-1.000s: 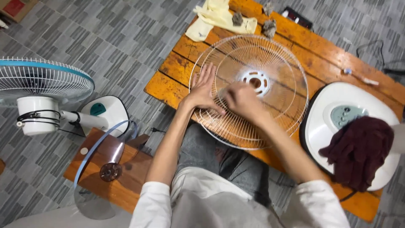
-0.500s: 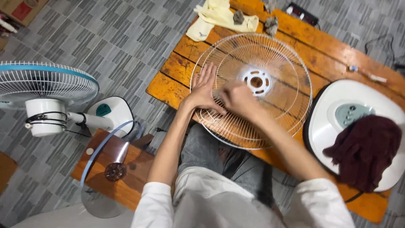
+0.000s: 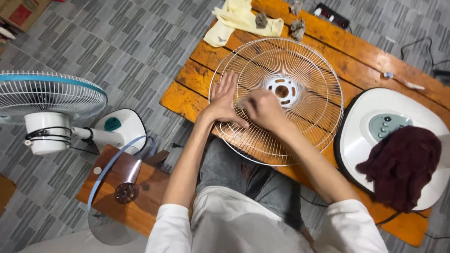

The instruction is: Cleaning the metal wires of a fan grille using a small cloth or cotton piece.

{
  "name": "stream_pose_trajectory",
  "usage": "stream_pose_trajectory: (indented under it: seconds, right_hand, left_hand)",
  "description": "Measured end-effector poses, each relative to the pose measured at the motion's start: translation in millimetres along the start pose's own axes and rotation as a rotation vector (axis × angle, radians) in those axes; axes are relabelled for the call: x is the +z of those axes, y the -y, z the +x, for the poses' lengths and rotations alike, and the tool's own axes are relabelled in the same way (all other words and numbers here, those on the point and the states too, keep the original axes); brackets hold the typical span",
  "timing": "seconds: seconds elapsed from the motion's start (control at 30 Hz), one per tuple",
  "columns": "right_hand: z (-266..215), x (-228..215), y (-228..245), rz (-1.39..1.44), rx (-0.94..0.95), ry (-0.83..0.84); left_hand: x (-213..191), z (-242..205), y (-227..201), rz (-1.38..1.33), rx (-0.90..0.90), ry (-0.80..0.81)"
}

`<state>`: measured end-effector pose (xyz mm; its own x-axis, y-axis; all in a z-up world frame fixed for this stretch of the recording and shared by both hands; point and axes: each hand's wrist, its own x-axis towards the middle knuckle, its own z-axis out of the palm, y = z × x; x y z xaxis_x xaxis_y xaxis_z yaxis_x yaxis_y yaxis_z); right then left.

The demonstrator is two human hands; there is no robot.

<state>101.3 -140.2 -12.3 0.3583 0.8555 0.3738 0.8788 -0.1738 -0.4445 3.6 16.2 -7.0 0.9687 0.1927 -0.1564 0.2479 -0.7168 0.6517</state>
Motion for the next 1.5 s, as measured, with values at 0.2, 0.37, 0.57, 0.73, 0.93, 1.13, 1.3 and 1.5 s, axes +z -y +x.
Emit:
stream_pose_trajectory:
  seconds: [0.2, 0.37, 0.57, 0.73, 0.93, 1.13, 1.3, 1.5]
  right_hand:
    - [-24.4, -6.1, -80.3, -0.244, 0.053, -0.018]
    - [-20.9, -5.0, -11.6, -0.017, 0.175, 0.068]
    - [-22.7, -12.2, -14.1, 0.008, 0.128, 0.049]
    - [-31.6, 9.6, -5.3, 0.005, 0.005, 0.073]
    - [-32.5, -0.5, -11.5, -0.083, 0.084, 0.020]
    - [-30.7, -0.6, -36.3, -0.159, 0.194, 0.021]
    - [-36.2, 3.3, -0.3, -0.119, 0.051, -0.019]
    - [-41.8, 4.0, -17.8, -0.112, 0.099, -0.028]
  left_hand:
    - [-2.6, 0.5, -2.2, 0.010, -0.007, 0.013]
    - [-0.3, -1.5, 0.0, 0.001, 0.000, 0.031]
    - [0.3, -1.0, -1.3, 0.001, -0.001, 0.014]
    - [2.4, 8.6, 3.9, 0.040, -0.005, 0.001]
    - [-0.5, 1.7, -2.4, 0.029, -0.009, 0.006]
    - [-7.7, 2.2, -6.1, 0.010, -0.007, 0.001]
    - [2.7, 1.9, 4.2, 0.027, 0.009, 0.006]
    - [0.9, 2.2, 1.5, 0.009, 0.010, 0.013]
